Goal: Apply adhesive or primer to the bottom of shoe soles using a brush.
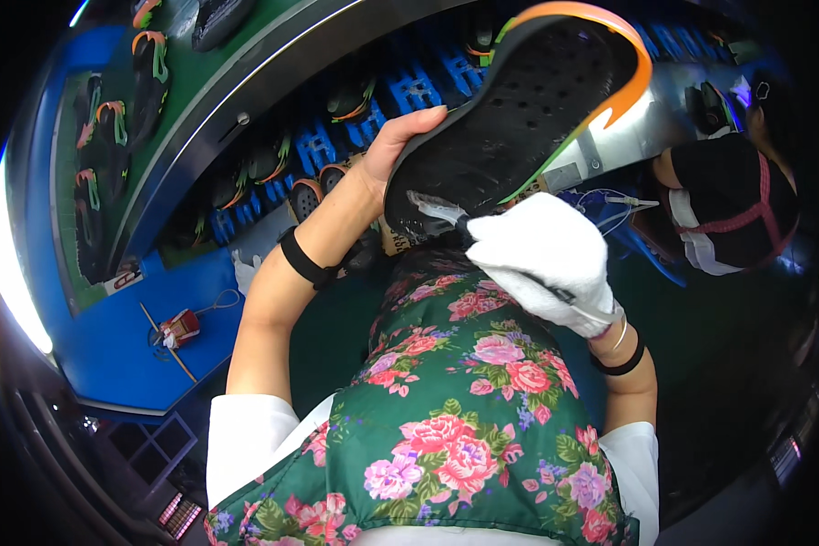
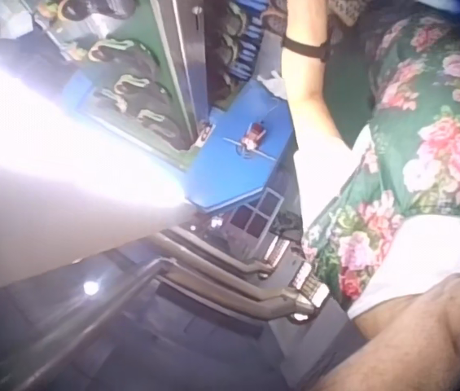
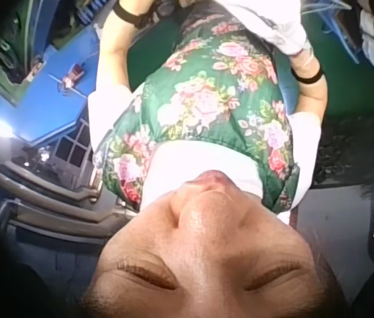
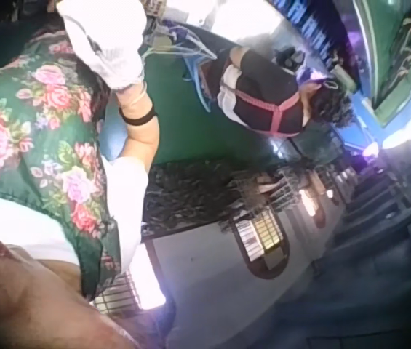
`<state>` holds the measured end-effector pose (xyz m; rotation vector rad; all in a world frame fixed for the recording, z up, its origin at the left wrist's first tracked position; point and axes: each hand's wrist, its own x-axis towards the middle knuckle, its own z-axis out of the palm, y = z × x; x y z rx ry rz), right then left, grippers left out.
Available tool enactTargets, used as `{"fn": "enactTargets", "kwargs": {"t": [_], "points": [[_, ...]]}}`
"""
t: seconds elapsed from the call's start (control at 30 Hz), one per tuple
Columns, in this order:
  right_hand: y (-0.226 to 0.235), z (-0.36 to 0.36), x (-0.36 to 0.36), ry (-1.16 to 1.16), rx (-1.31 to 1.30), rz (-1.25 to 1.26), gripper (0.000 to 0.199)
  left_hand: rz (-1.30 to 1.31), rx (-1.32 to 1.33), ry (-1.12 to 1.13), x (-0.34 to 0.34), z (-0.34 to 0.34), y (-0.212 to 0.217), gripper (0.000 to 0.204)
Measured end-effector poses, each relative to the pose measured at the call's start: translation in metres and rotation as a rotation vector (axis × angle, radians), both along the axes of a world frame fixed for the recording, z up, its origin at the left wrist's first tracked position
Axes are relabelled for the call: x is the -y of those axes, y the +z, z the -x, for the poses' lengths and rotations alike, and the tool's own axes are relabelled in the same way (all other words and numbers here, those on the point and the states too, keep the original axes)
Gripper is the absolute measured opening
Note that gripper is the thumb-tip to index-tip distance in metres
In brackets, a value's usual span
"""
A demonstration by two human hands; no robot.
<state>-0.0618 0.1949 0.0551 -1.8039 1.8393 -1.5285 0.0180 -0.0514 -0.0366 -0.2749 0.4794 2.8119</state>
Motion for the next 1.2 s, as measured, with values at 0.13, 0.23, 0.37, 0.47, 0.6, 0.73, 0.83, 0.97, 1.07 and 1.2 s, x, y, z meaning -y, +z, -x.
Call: {"fn": "enactTargets", "kwargs": {"t": [0.13,0.23,0.37,0.47,0.6,0.73,0.83,0.97,1.07,1.2], "points": [[-0.008,-0.014,-0.002,0.105,-0.099,-0.026,0.025,-0.112,-0.004,-0.134,0.002,0.009,0.025,0.045],[0.001,-0.006,-0.004,0.241,0.169,-0.054,0.025,-0.115,-0.04,-0.176,0.005,0.004,0.021,0.045],[-0.001,-0.002,-0.003,0.058,-0.099,-0.064,0.027,0.103,0.101,-0.115,-0.004,0.008,0.039,0.046],[-0.004,-0.01,-0.004,0.175,-0.153,-0.074,0.027,0.23,0.172,-0.11,-0.002,0.01,0.04,0.047],[0.001,0.001,-0.003,0.169,0.109,-0.007,0.028,0.102,0.102,-0.136,0.003,0.01,0.032,0.047],[-0.005,-0.001,0.003,0.095,0.24,-0.063,0.024,0.019,0.025,-0.088,0.0,0.016,0.029,0.044],[-0.007,0.003,0.001,0.008,0.259,-0.072,0.019,-0.198,-0.066,-0.059,0.009,0.014,-0.001,0.051],[-0.021,0.005,0.0,-0.011,0.619,-0.155,0.017,-0.004,0.175,0.088,-0.011,0.018,0.018,0.048],[-0.014,0.024,-0.005,-0.116,0.655,-0.09,0.02,-0.1,0.141,0.091,-0.018,0.016,0.015,0.053],[0.0,0.054,-0.001,-0.208,0.26,-0.15,0.021,-0.291,0.155,0.085,-0.036,0.009,0.018,0.064]]}}
